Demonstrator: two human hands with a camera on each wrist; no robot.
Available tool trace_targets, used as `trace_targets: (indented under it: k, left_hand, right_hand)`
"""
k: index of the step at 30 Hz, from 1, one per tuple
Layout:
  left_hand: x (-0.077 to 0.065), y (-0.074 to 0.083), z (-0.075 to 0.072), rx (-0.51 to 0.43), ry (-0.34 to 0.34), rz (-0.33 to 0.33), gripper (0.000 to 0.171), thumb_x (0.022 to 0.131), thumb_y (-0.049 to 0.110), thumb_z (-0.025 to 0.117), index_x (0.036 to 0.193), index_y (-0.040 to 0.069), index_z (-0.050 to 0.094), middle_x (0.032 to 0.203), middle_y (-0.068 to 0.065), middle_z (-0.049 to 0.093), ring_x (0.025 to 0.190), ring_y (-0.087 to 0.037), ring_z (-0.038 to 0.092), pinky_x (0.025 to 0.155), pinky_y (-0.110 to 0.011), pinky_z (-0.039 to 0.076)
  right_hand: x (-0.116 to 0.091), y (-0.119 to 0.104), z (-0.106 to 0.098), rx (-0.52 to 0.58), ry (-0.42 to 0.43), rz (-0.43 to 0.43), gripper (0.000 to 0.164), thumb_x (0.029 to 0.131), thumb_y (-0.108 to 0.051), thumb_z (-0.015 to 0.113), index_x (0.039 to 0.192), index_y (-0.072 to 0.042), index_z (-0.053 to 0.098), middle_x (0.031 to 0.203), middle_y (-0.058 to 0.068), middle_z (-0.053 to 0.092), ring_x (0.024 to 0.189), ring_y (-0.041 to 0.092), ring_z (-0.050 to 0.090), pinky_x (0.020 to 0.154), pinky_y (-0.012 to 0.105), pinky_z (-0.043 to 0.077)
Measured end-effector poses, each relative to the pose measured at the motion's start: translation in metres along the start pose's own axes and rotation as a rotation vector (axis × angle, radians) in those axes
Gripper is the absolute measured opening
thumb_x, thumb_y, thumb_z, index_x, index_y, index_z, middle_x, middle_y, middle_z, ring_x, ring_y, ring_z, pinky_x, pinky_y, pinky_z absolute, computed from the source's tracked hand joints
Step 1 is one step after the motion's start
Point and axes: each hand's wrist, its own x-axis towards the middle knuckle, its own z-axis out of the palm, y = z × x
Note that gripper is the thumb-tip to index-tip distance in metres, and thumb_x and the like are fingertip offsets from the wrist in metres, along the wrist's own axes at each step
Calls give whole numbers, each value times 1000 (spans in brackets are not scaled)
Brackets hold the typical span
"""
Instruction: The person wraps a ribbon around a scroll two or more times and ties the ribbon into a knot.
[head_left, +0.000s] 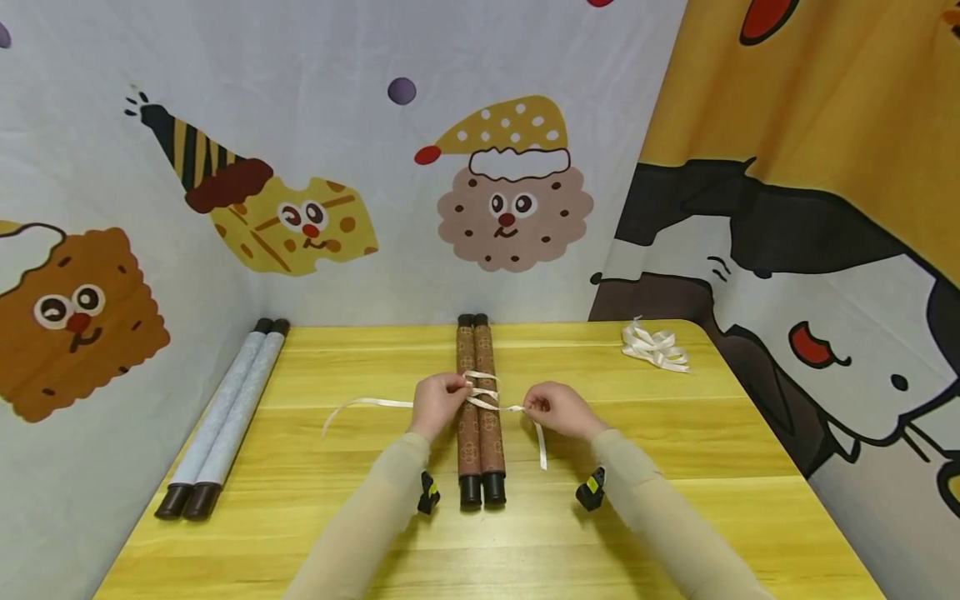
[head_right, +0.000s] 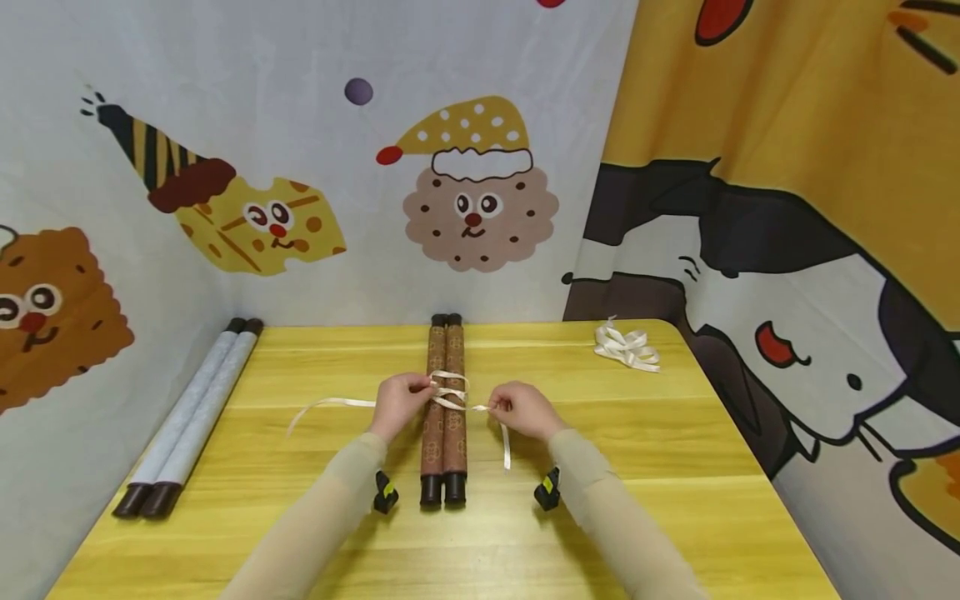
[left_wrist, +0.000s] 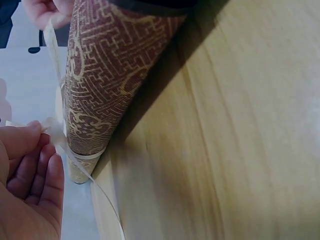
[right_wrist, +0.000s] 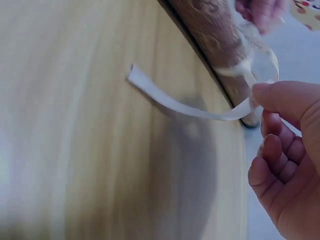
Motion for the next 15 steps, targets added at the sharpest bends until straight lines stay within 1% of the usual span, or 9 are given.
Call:
trace_targets:
  k: [3, 4, 6, 11, 15]
  left_hand:
    - [-1, -1, -1, -11, 10, -5, 4, 86, 7, 76, 89, 4, 78, 88, -6, 74, 85, -24, 69, 77, -39, 55]
    - [-1, -2, -1, -12, 17, 0, 4, 86, 7, 76, 88, 4, 78, 87, -6, 74, 84, -25, 69, 76, -39, 55]
    - [-1, -2, -1, -28, 23, -12, 4, 85, 6, 77, 88, 3, 77, 86, -6, 74, 83, -24, 68, 77, -39, 55]
    - [-2, -4, -1, -49, 29, -13, 4, 85, 6, 76, 88, 4, 78, 87, -6, 74, 86, -24, 69, 79, -40, 55]
    - [-4, -5, -1, -40, 29, 9, 5, 85, 7, 77, 87, 2, 77, 88, -6, 74, 86, -25, 69, 79, -40, 55]
  right_hand:
    - [-8, 7, -11, -11, 47, 29, 10, 88, -5, 70, 83, -13, 67, 73, -8, 54, 68, 9, 47, 63, 28, 42]
    - [-11, 9, -14, -13, 57, 38, 11, 88, -4, 71, 83, -13, 67, 73, -8, 53, 68, 10, 47, 63, 29, 42]
    - [-17, 14, -20, -29, 72, 52, 11, 88, -4, 71, 83, -13, 67, 73, -8, 53, 68, 11, 47, 63, 29, 41]
    - [-28, 23, -30, -67, 87, 87, 12, 87, -3, 71, 82, -13, 66, 73, -7, 52, 69, 11, 47, 64, 30, 41]
    - [-33, 27, -35, -83, 95, 108, 12, 87, -4, 71, 82, -13, 65, 74, -6, 53, 69, 12, 47, 64, 30, 41]
